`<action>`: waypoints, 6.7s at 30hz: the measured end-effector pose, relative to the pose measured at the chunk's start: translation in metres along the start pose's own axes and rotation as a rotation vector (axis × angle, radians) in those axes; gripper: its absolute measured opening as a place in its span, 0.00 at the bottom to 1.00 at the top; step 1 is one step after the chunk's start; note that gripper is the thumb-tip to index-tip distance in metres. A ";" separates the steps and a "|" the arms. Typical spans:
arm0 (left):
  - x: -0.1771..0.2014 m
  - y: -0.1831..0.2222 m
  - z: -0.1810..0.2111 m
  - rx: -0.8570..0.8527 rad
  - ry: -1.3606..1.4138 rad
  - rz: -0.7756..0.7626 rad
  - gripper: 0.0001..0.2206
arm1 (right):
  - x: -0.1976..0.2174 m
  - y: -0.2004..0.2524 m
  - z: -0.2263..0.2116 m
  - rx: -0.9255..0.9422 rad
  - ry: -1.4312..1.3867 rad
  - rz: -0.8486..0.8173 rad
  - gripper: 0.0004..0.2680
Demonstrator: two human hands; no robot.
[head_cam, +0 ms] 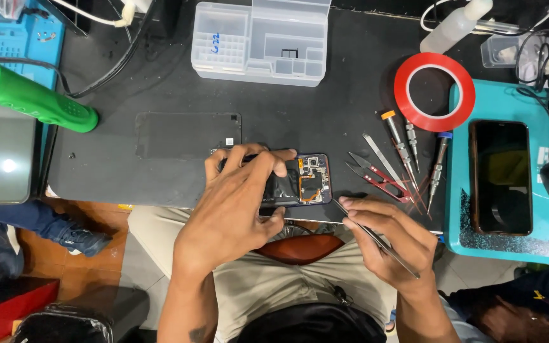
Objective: Applying double-sided adhesive tape to the internal frame of a smartphone and positioning components during repair.
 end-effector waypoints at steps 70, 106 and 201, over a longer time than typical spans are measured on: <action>-0.004 0.000 -0.007 0.046 0.070 0.001 0.21 | 0.002 -0.011 -0.006 -0.098 0.028 -0.129 0.08; 0.001 0.010 0.015 -0.058 -0.043 0.094 0.23 | -0.003 -0.027 0.004 0.007 0.133 -0.017 0.04; 0.053 0.102 -0.074 0.197 -0.404 0.339 0.14 | -0.061 -0.063 0.022 -0.246 0.012 -0.665 0.36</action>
Point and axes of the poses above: each hand's wrist, its own y-axis away from the middle knuckle, its own x-axis out of the back of the hand, z = x × y, the point moved 5 cm from there along -y, towards the middle knuckle, and after that the axes turned 13 degrees about x, right-handed, at the moved point
